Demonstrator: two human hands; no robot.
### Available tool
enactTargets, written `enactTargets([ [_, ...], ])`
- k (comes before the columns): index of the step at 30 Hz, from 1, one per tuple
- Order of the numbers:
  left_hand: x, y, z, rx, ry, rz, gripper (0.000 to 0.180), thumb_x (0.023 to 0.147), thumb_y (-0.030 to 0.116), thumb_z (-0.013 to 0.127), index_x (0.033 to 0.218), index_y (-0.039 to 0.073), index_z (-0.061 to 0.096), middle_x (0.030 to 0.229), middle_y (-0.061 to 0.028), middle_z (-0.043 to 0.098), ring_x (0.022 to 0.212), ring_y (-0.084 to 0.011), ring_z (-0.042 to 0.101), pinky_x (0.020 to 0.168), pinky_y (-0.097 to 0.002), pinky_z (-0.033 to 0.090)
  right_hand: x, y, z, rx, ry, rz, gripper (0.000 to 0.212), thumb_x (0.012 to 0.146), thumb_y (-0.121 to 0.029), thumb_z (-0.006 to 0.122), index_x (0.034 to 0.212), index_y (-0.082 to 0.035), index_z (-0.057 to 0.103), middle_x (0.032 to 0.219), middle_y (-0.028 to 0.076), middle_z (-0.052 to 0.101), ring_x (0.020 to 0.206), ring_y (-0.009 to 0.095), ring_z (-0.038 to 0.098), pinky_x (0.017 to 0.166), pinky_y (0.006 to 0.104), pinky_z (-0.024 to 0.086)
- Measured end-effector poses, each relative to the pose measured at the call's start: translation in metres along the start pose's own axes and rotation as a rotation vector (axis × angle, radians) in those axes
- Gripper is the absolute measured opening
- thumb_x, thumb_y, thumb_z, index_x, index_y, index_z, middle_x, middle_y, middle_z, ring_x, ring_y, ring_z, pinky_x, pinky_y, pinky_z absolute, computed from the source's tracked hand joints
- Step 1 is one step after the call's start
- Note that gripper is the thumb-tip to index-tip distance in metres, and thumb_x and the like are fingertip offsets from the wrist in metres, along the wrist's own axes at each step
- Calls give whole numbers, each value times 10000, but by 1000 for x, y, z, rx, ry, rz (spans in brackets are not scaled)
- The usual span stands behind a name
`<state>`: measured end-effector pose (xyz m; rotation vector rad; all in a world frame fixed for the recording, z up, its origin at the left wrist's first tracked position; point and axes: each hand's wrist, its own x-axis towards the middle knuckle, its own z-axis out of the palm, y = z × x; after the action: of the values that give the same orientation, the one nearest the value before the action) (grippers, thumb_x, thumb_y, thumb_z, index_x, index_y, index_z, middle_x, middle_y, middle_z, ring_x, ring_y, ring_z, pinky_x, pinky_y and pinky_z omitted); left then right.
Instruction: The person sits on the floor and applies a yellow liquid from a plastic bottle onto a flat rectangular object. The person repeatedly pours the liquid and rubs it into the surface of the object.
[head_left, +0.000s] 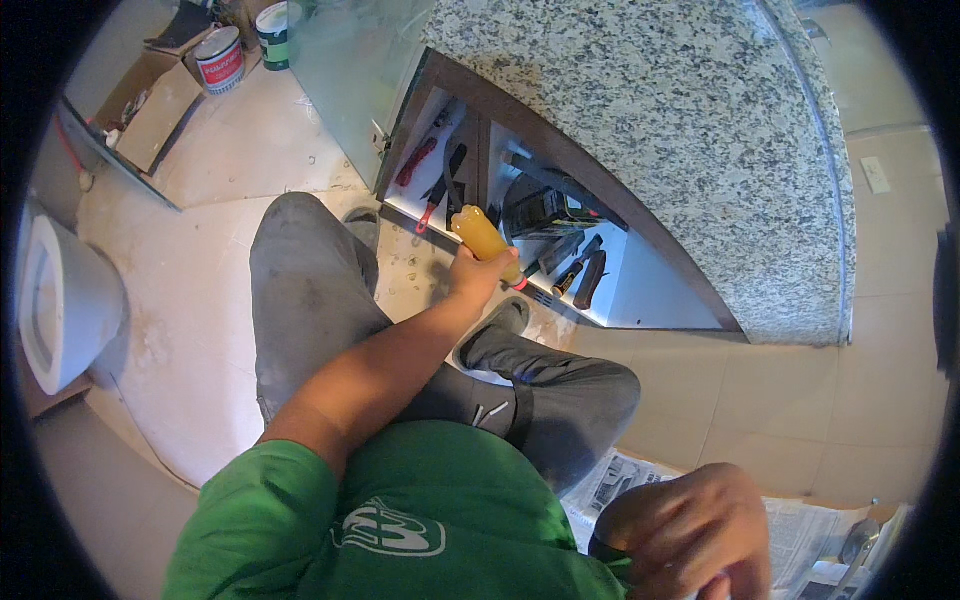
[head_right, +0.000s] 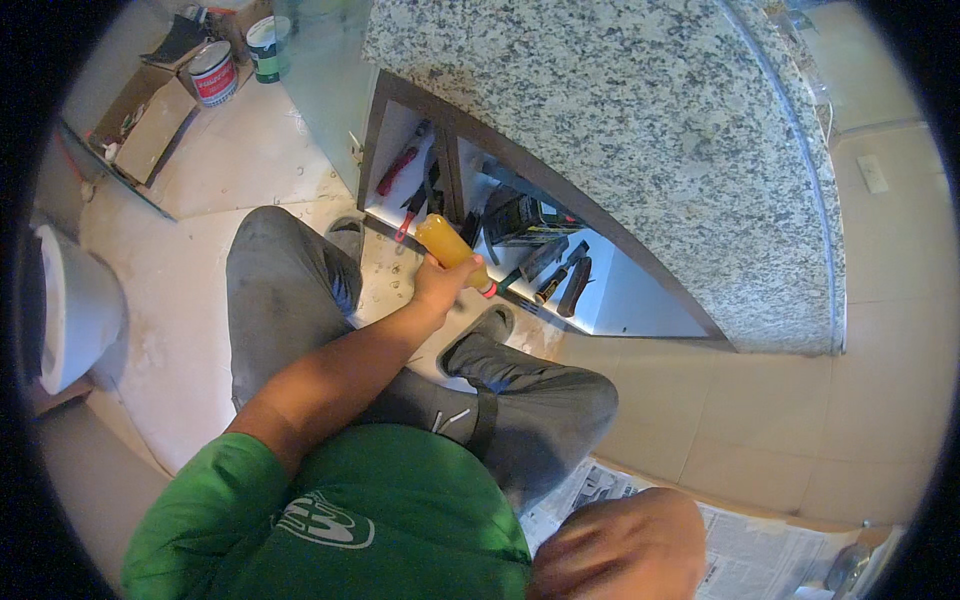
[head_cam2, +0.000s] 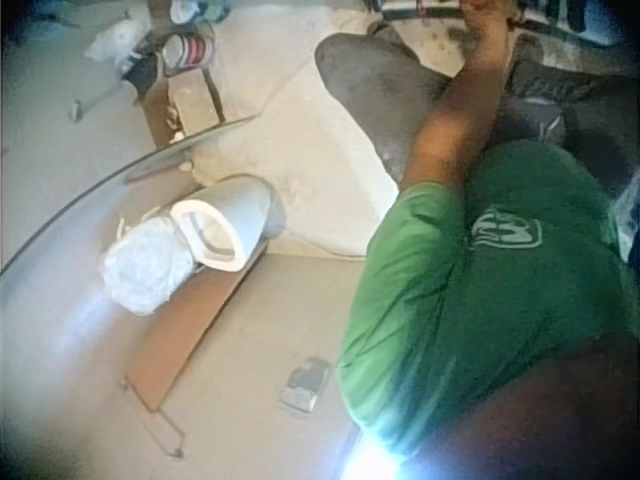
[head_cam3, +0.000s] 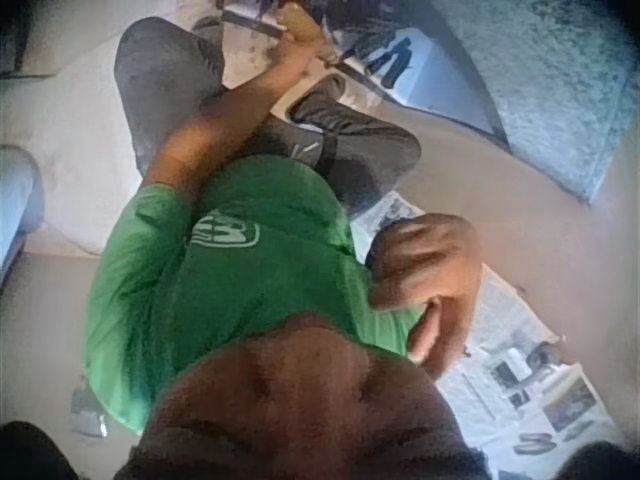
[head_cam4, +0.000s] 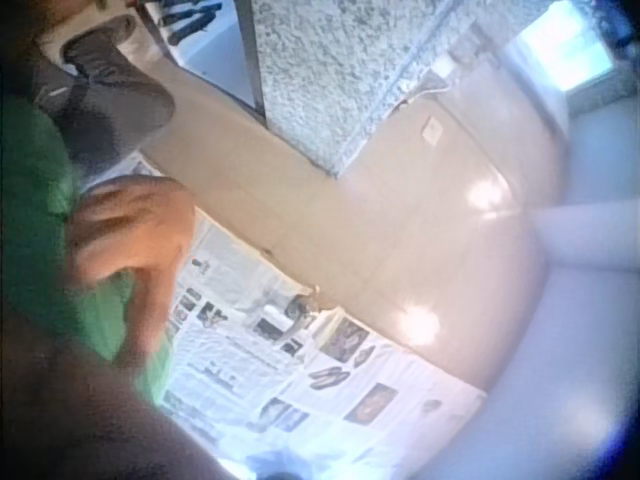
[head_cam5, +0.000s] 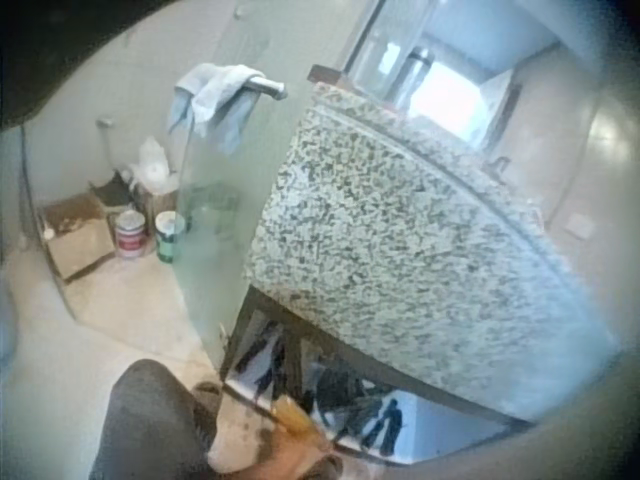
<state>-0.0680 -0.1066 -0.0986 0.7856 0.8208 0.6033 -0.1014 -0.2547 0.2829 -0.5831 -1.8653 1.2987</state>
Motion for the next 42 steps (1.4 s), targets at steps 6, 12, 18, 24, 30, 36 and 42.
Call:
enactTargets([
  [6,4,-16,-2,141,57,-14,473,810,261,822,1129,22,569,1025,-87,683,868,-169,663,740,-309,524,-11,12,-2,19,-15,-93,350,899,-390,733,1230,-382,622,1004,193,669,693,256,644,564,330,519],
  [12,3,-18,5,50,19,-48,476,805,277,825,1115,22,570,1007,-87,680,888,-174,664,760,-313,525,-31,22,32,-6,215,-315,382,925,-351,710,1288,-390,596,1040,212,653,631,244,641,537,311,512],
  [18,6,-17,-1,19,14,-54,478,811,269,818,1134,28,560,1034,-88,675,913,-177,659,768,-310,518,-24,14,19,88,139,-203,408,925,-328,712,1308,-384,583,1070,219,645,642,248,642,538,327,515],
  [24,1,-1,4,-135,-14,37,421,834,293,799,1120,98,561,985,-25,663,821,-114,639,620,-257,472,-30,17,-10,-67,-91,28,390,908,-297,721,1240,-135,597,1047,168,640,850,269,637,721,394,526],
  [30,-6,34,-2,-120,-59,-199,459,860,435,748,1145,125,567,998,-44,681,809,-152,677,663,-271,498,-70,66,-1,-354,698,547,199,867,-131,706,988,21,666,887,99,655,799,214,632,742,345,502],
  [36,-52,107,-9,-248,-97,-238,458,911,479,682,1144,100,573,997,-75,688,798,-174,680,683,-285,518,-149,172,-33,-70,1163,840,226,849,118,466,951,-10,620,833,40,644,723,105,586,665,246,486],
  [42,-35,196,-83,-384,-32,131,406,947,421,648,1100,48,597,992,-91,692,820,-171,681,702,-285,532,-147,303,-86,-110,1038,1034,77,901,-20,584,935,-21,653,806,38,646,692,106,593,630,255,487],
])
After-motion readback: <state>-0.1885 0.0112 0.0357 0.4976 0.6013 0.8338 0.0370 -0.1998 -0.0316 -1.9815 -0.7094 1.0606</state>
